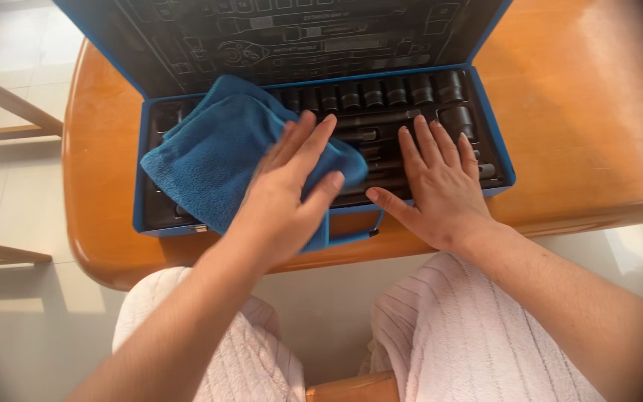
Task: The person opens a blue toolbox and wipes its interior and several tools with a blue cloth. They remove a ratchet handle, extension bar, and socket, wipe each with the cloth, and place them on the table. The person continues wiping additional tools from the set.
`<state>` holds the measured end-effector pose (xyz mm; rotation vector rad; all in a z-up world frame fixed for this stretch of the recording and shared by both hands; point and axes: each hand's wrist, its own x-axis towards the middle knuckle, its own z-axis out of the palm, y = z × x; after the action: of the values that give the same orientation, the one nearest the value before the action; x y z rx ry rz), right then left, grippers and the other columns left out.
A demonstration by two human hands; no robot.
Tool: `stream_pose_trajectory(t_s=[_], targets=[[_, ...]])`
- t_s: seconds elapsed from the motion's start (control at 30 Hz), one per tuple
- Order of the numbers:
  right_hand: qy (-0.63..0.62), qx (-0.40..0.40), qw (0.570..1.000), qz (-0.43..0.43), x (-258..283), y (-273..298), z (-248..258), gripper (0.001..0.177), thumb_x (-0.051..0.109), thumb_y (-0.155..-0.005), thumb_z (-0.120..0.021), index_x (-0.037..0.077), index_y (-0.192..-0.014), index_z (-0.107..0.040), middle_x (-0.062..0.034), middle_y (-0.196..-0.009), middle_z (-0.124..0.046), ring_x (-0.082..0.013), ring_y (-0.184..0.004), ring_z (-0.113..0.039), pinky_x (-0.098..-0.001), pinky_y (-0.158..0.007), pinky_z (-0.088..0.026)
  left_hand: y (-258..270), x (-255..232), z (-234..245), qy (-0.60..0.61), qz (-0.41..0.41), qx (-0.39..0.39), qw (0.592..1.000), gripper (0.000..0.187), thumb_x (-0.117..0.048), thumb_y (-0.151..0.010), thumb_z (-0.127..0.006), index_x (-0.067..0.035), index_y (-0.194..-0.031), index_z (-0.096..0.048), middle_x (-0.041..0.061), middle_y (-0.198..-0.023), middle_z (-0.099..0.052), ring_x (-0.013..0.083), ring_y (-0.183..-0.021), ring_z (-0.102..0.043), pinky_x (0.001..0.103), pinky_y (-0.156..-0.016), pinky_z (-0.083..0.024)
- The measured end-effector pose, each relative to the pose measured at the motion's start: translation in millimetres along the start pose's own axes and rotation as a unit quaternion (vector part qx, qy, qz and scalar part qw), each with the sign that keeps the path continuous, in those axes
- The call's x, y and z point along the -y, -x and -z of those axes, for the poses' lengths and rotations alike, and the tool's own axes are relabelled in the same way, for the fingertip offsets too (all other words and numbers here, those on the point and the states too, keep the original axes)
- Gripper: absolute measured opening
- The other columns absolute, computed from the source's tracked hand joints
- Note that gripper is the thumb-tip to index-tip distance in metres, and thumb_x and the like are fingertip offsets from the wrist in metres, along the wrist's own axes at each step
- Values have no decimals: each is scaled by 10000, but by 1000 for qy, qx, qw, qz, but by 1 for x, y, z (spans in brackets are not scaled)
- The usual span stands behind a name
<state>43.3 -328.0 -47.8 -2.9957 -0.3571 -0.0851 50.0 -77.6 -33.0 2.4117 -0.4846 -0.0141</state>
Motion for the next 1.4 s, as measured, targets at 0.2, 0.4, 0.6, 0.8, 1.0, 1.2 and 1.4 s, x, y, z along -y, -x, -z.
stream_pose_trajectory(t_s=[0.2, 0.4, 0.6, 0.8, 1.0, 1.2, 1.4], targets=[[-33, 26, 997, -58, -14, 3, 16, 1050, 794, -848, -424, 67, -1585, -250, -174, -1661, -181, -316, -1568, -91, -502, -1271, -61, 8, -3, 23, -192, 184, -13, 964, 1109, -867, -751, -509, -226, -1598, -193, 269, -1647, 34, 483, -1497, 101, 643, -1128, 55], [-38, 45, 986, -154, -44, 15, 10, 1320, 856, -773, -556, -73, -1544, -23, -304, -1629, 71, -392, -1507, 184, -547, -1185, 117, -55, -15, -2, -176, 272, 0, 946, 1147, -863, -751, -499, -185, -1589, -105, 243, -1640, 23, 476, -1491, 86, 664, -1149, 70], [-61, 55, 989, -124, -54, 20, 3, 1390, 822, -759, -620, -51, -1545, 125, -302, -1634, 150, -400, -1506, 238, -552, -1179, 144, -106, -56, -68, -174, 77, -21, 982, 844, -617, -920, -513, -130, -1567, -271, 191, -1650, -134, 382, -1528, -68, 557, -1215, 0], [-96, 23, 989, -113, -60, 26, 1, 1438, 689, -722, -767, -14, -1531, 193, -265, -1662, 113, -394, -1529, 196, -546, -1195, 124, -123, -91, -107, -54, -190, 61, 978, 532, -308, -960, -540, -208, -1481, -498, 65, -1622, -371, 295, -1490, -320, 502, -1229, -173], [-127, -11, 983, -135, -52, 24, 5, 1514, 659, -570, -809, 31, -1569, 139, -209, -1682, -7, -377, -1551, 73, -531, -1222, 40, -61, -63, -64, 5, -256, 86, 963, 536, -310, -954, -614, -216, -1472, -510, 79, -1560, -471, 267, -1448, -429, 494, -1172, -295], [-37, 61, 989, -128, -52, 17, 6, 1483, 903, -571, -678, 27, -1581, -35, -246, -1654, 19, -376, -1523, 131, -579, -1196, 42, 7, -7, 15, -98, -112, 29, 989, 565, -337, -944, -608, -221, -1483, -488, 72, -1484, -546, 272, -1398, -462, 519, -1141, -310], [-25, 62, 991, -115, -54, 15, 3, 1471, 916, -580, -640, 10, -1581, -58, -262, -1644, 20, -381, -1511, 142, -617, -1178, 38, 53, 47, 73, -205, -11, 23, 978, 597, -411, -964, -522, -185, -1509, -436, 114, -1565, -414, 275, -1478, -312, 513, -1197, -186]])
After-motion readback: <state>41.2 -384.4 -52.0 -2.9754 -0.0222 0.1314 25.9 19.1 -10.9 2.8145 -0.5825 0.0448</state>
